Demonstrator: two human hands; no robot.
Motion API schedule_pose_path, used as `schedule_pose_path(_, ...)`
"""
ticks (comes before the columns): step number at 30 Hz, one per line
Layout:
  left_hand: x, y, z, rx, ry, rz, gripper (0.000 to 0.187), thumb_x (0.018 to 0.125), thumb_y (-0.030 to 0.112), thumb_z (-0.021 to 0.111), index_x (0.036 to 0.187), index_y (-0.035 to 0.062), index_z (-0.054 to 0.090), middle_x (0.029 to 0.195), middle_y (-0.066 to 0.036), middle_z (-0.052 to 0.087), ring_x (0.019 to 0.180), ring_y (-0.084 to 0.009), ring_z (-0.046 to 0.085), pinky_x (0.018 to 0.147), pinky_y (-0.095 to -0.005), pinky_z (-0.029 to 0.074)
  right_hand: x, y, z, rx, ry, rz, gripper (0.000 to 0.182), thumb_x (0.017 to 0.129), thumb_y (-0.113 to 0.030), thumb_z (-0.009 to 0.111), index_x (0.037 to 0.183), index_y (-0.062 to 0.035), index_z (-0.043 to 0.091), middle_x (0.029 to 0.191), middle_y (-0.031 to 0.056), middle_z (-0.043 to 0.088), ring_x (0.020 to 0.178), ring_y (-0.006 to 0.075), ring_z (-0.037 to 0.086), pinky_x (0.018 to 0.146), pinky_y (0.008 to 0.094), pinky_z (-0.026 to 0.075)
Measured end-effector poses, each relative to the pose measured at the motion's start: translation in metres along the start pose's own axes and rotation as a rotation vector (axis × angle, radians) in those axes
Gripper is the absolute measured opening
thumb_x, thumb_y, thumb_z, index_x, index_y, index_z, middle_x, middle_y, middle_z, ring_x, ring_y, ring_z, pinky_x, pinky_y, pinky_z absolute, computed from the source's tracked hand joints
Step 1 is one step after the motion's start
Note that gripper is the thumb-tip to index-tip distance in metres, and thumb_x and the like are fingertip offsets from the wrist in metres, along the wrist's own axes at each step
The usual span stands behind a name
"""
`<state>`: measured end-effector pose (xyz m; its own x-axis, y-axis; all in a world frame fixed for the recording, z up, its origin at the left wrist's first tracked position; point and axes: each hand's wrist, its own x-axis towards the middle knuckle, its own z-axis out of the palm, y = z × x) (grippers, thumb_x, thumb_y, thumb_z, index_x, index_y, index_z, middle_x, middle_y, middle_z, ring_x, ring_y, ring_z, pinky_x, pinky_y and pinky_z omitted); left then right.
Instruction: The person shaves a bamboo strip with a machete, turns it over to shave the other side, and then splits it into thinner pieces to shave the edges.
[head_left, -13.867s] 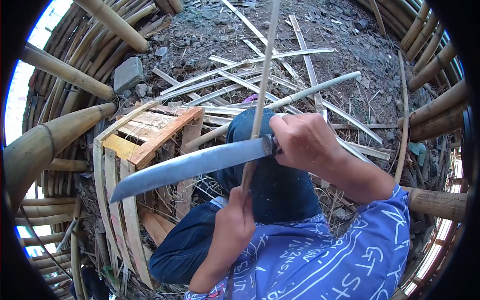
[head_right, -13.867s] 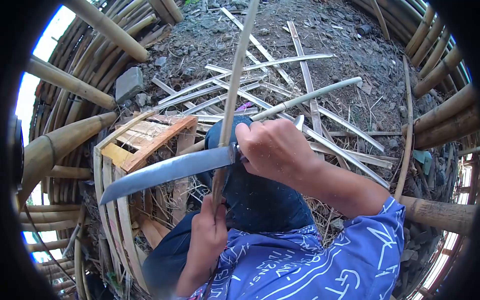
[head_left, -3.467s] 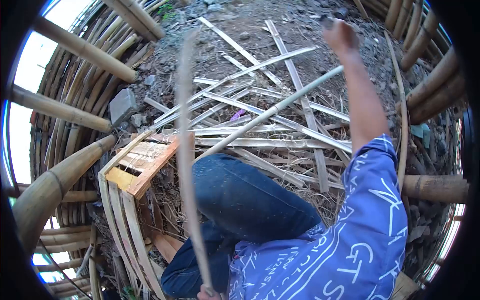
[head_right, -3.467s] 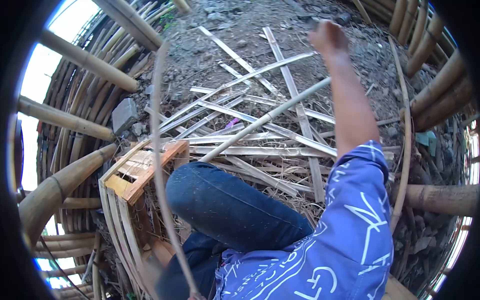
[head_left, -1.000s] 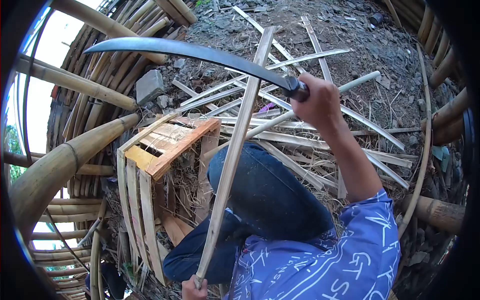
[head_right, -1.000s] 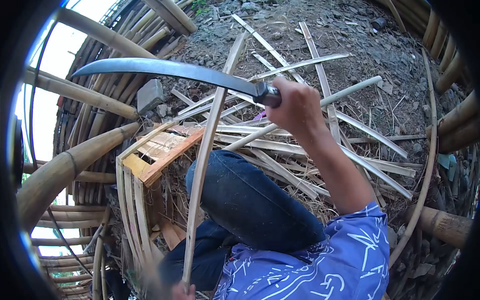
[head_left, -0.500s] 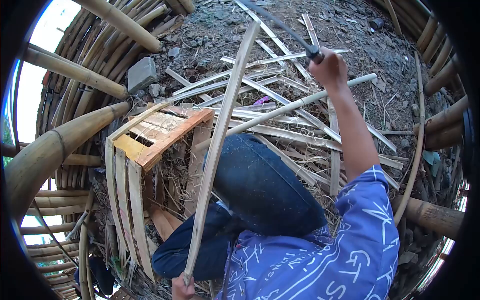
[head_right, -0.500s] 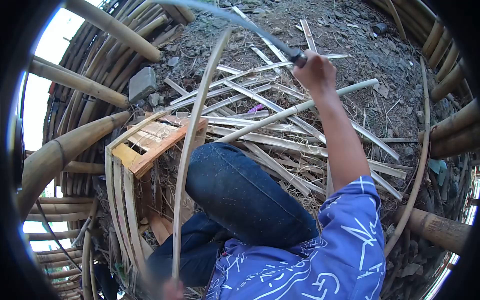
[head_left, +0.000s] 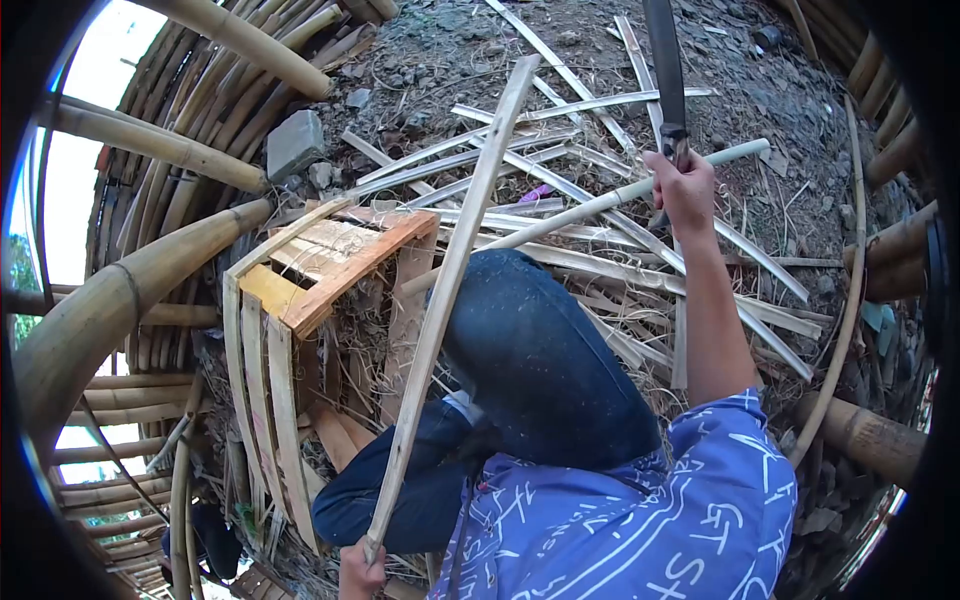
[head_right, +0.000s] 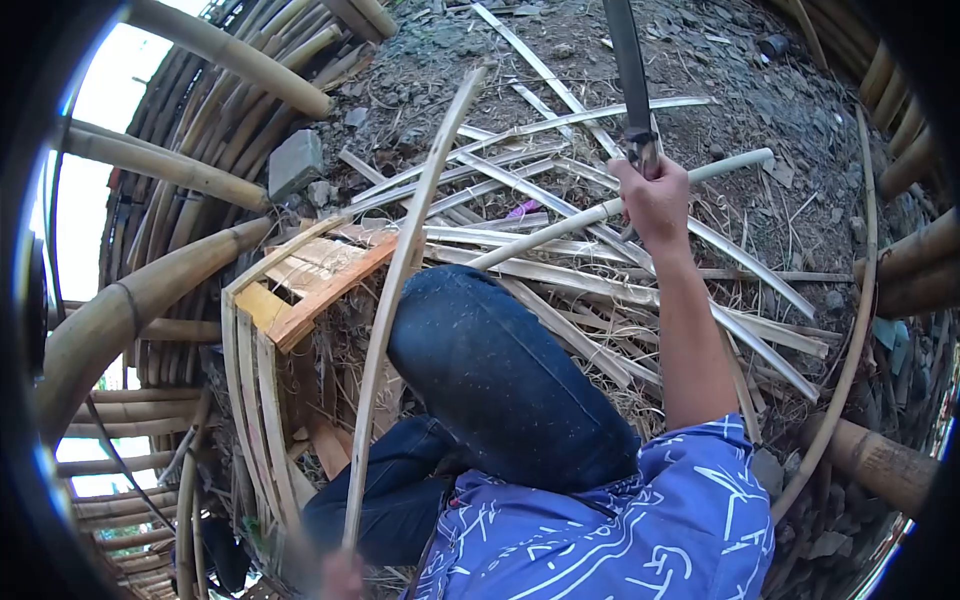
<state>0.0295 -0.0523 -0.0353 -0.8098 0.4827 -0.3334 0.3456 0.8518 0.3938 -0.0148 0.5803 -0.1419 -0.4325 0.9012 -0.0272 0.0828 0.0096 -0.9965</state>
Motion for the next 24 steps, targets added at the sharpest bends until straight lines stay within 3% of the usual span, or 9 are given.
schedule_pose_path(4,0.023,0.03,-0.001,-0.021,-0.021,-0.181,0.012,0.077,0.009,0.064,0.073,0.0011,0.055,0.057,-0.021,0.052,0.057,-0.0405,0.059,0.049,-0.0396,0.044,-0.033,-0.038,0.017,0.287,-0.112,0.02,0.023,0.081,-0.018,0.068,0.067,-0.0073,0.053,0.051,-0.0004,0.05,0.037,0.0059,0.043,0.037,0.0205,0.032)
schedule_pose_path(8,0.058,0.07,-0.004,0.02,0.06,-0.124,0.018,0.076,0.013,0.07,0.075,0.0028,0.056,0.057,-0.02,0.054,0.056,-0.04,0.058,0.05,-0.0413,0.044,-0.07,-0.044,0.015,0.269,-0.138,0.003,0.02,0.081,-0.017,0.07,0.071,-0.0063,0.055,0.051,-0.0015,0.049,0.038,0.006,0.044,0.038,0.0207,0.034)
schedule_pose_path(11,0.08,0.091,0.002,-0.031,0.149,-0.04,0.026,0.078,0.024,0.072,0.08,0.0026,0.058,0.057,-0.019,0.055,0.055,-0.038,0.06,0.05,-0.0399,0.045,-0.088,-0.047,0.005,0.186,-0.172,0.017,0.018,0.081,-0.011,0.069,0.074,-0.0058,0.053,0.052,-0.0015,0.049,0.039,0.006,0.044,0.038,0.0209,0.034)
schedule_pose_path(13,0.09,0.096,0.002,-0.154,0.098,0.026,0.04,0.079,0.04,0.07,0.084,0.0015,0.059,0.058,-0.018,0.056,0.055,-0.0358,0.06,0.05,-0.0379,0.045,-0.093,-0.045,-0.005,0.091,-0.201,0.008,0.017,0.082,-0.008,0.067,0.073,-0.0057,0.053,0.054,-0.0027,0.049,0.042,0.005,0.044,0.04,0.0206,0.033)
schedule_pose_path(16,0.098,0.104,0.001,-0.142,0.003,0.01,0.051,0.08,0.051,0.065,0.079,0.0008,0.057,0.057,-0.017,0.054,0.054,-0.036,0.059,0.048,-0.0371,0.044,-0.101,-0.043,-0.016,-0.05,-0.213,-0.041,0.014,0.079,-0.005,0.067,0.074,-0.004,0.054,0.055,-0.004,0.047,0.046,0.004,0.043,0.043,0.0207,0.033)
schedule_pose_path(20,0.108,0.127,0.001,-0.064,0.03,0.012,0.049,0.081,0.049,0.067,0.075,0.0016,0.055,0.055,-0.017,0.052,0.051,-0.0366,0.056,0.046,-0.037,0.042,-0.12,-0.062,-0.014,-0.209,-0.277,-0.185,0.012,0.073,-0.003,0.067,0.079,-0.0014,0.057,0.056,-0.0037,0.043,0.051,0.0044,0.039,0.047,0.022,0.034)
schedule_pose_path(24,0.116,0.152,0.002,0.01,0.146,0.084,0.048,0.082,0.045,0.067,0.069,0.0023,0.05,0.051,-0.017,0.048,0.048,-0.0365,0.054,0.043,-0.0369,0.039,-0.13,-0.07,-0.008,-0.308,-0.371,-0.305,0.014,0.07,-0.002,0.066,0.081,-0.0029,0.057,0.058,0.006,0.052,0.048,0.0148,0.054,0.049,0.0273,0.043)
